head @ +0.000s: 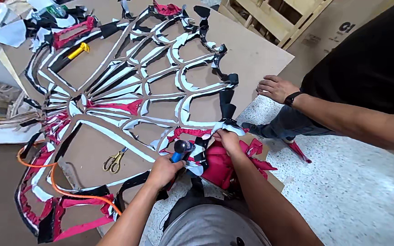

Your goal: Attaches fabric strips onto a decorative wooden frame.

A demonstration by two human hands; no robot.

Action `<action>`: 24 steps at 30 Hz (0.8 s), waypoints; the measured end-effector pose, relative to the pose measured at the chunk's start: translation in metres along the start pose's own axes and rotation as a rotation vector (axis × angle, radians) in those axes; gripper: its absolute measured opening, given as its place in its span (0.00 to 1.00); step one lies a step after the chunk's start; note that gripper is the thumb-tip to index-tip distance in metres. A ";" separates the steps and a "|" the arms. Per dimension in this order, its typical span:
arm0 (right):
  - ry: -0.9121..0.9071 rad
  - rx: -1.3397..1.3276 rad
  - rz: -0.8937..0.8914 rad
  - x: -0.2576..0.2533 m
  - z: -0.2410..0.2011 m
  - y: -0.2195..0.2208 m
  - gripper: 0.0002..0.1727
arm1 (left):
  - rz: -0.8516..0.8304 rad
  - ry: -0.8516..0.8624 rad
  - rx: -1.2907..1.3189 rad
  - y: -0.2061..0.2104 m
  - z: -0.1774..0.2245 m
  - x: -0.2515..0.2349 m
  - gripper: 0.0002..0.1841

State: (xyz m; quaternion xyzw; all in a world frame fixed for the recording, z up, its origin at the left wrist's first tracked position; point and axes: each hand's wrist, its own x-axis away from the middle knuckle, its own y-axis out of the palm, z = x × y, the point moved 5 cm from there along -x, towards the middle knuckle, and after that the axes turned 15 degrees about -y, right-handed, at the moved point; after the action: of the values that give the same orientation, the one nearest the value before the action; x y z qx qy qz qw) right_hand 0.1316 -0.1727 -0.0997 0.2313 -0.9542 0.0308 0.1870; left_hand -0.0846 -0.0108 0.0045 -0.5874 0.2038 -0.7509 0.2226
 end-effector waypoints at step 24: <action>-0.995 1.005 -0.709 -0.029 -0.041 0.012 0.23 | 0.013 0.134 -0.154 0.007 0.046 0.018 0.14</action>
State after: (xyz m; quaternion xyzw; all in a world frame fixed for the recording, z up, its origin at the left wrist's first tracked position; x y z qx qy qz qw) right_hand 0.1640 -0.1439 -0.0719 0.5649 -0.6670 0.2898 -0.3899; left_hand -0.0432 -0.0294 0.0250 -0.5498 0.2793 -0.7692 0.1675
